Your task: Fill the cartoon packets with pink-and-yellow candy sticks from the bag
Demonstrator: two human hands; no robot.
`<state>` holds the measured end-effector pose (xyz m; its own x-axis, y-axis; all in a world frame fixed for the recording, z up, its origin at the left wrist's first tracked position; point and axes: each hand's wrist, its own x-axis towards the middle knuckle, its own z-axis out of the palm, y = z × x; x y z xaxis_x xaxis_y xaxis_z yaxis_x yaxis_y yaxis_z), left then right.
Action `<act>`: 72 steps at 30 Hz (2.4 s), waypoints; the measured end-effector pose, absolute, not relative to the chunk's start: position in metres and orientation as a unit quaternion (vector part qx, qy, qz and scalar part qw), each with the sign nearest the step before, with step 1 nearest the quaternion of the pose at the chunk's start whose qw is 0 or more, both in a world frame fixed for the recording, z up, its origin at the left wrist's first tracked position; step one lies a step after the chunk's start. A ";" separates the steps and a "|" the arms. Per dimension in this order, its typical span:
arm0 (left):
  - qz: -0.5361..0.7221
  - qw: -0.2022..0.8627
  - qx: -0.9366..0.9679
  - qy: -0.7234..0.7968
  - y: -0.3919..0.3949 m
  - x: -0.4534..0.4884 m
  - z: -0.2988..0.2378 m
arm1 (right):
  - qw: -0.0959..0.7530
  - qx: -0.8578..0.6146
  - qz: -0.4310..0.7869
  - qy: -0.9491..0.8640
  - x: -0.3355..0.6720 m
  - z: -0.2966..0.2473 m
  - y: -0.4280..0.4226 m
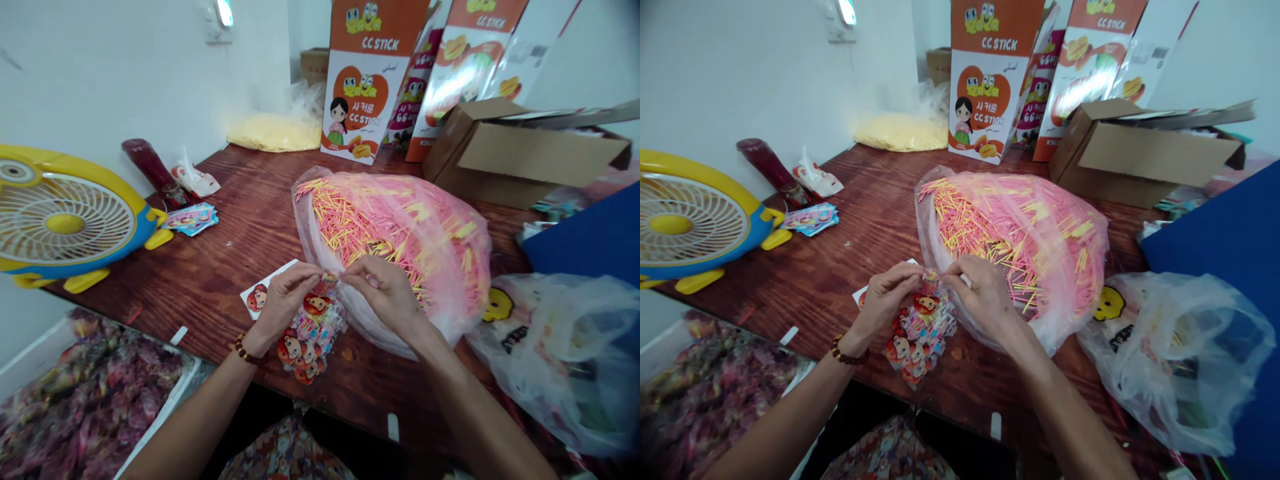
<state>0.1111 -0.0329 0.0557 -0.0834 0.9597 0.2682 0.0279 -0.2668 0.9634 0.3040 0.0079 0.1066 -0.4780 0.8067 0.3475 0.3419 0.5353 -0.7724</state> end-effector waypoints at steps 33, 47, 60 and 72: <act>0.458 0.614 0.428 0.480 -0.036 0.101 0.043 | 0.376 -0.394 0.589 -0.597 0.287 0.071 0.026; 0.428 0.625 0.436 0.486 -0.036 0.096 0.033 | 0.314 -0.377 0.559 -0.668 0.284 0.073 0.035; 0.343 0.458 0.563 0.596 -0.064 0.069 0.029 | 0.122 -0.465 0.382 -0.789 0.293 0.054 0.021; 0.269 0.125 0.752 0.588 -0.084 0.100 -0.020 | 0.081 -0.541 0.203 -0.812 0.312 0.056 0.025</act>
